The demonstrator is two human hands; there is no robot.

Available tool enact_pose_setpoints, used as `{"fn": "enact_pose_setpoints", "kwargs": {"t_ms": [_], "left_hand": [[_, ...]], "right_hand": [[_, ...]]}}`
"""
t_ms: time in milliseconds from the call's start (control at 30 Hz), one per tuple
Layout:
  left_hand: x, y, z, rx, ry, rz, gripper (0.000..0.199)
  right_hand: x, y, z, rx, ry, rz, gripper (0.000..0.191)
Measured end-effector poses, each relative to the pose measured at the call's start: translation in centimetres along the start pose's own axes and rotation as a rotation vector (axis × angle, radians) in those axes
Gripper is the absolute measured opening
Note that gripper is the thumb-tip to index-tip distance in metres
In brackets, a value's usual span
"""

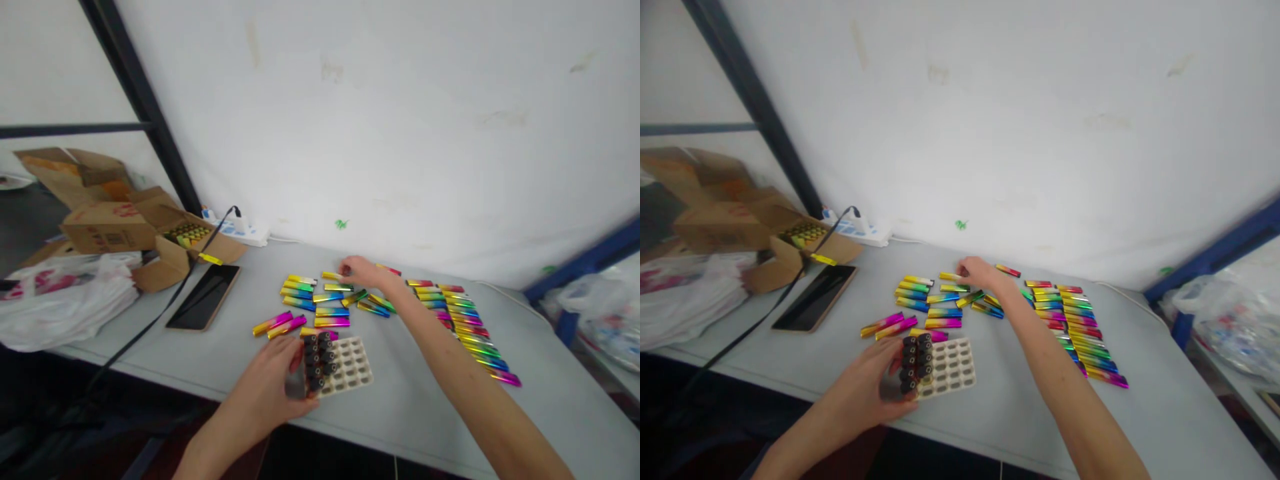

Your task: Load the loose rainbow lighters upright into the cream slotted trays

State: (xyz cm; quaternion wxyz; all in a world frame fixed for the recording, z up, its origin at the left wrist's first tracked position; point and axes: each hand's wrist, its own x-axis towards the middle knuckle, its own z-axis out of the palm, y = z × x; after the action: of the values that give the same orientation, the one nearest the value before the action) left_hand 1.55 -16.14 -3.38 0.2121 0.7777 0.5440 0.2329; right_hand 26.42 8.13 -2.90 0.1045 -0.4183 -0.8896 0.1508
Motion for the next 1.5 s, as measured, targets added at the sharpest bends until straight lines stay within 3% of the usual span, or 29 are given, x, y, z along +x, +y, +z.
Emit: {"fn": "enact_pose_setpoints", "kwargs": {"t_ms": [100, 200, 467, 533, 700, 833, 967, 1100, 1267, 1500], "left_hand": [[1.6, 0.1, 0.0, -0.030, -0.045, -0.017, 0.034], [3.2, 0.1, 0.7, -0.056, -0.047, -0.005, 0.036], [6.0, -0.2, 1.6, -0.055, -0.071, 0.051, 0.045], [6.1, -0.3, 1.7, -0.046, -0.056, 0.066, 0.047], [5.4, -0.8, 2.4, 0.005, 0.009, 0.049, 0.038], [5.2, -1.1, 2.8, 0.037, 0.036, 0.050, 0.046], [5.4, -1.3, 2.9, 0.043, 0.085, 0.036, 0.050], [5.4, -1.4, 2.8, 0.019, 0.071, 0.037, 0.051], [5.5, -1.2, 2.7, 0.031, 0.065, 0.021, 0.054], [5.4, -1.4, 2.8, 0.002, 0.065, 0.049, 0.052]], "right_hand": [[-1.4, 0.1, -0.7, 0.035, 0.051, 0.030, 0.015], [-4.1, 0.4, -1.4, 0.150, 0.200, 0.055, 0.023], [-10.6, -0.6, -0.8, 0.885, 0.675, 0.259, 0.052], [-11.7, -1.8, -0.4, 1.089, 0.704, 0.272, 0.053], [-13.3, -4.8, 0.4, 1.349, 0.577, 0.216, 0.044], [-12.9, -5.8, 1.4, 1.259, 0.570, 0.298, 0.050], [-12.6, -5.9, 2.0, 0.965, 0.664, 0.389, 0.057], [-12.6, -5.8, 2.0, 0.733, 0.716, 0.446, 0.049], [-12.4, -5.6, 2.2, 0.678, 0.660, 0.426, 0.038], [-13.0, -6.3, 1.7, 0.637, 0.615, 0.350, 0.047]]}}
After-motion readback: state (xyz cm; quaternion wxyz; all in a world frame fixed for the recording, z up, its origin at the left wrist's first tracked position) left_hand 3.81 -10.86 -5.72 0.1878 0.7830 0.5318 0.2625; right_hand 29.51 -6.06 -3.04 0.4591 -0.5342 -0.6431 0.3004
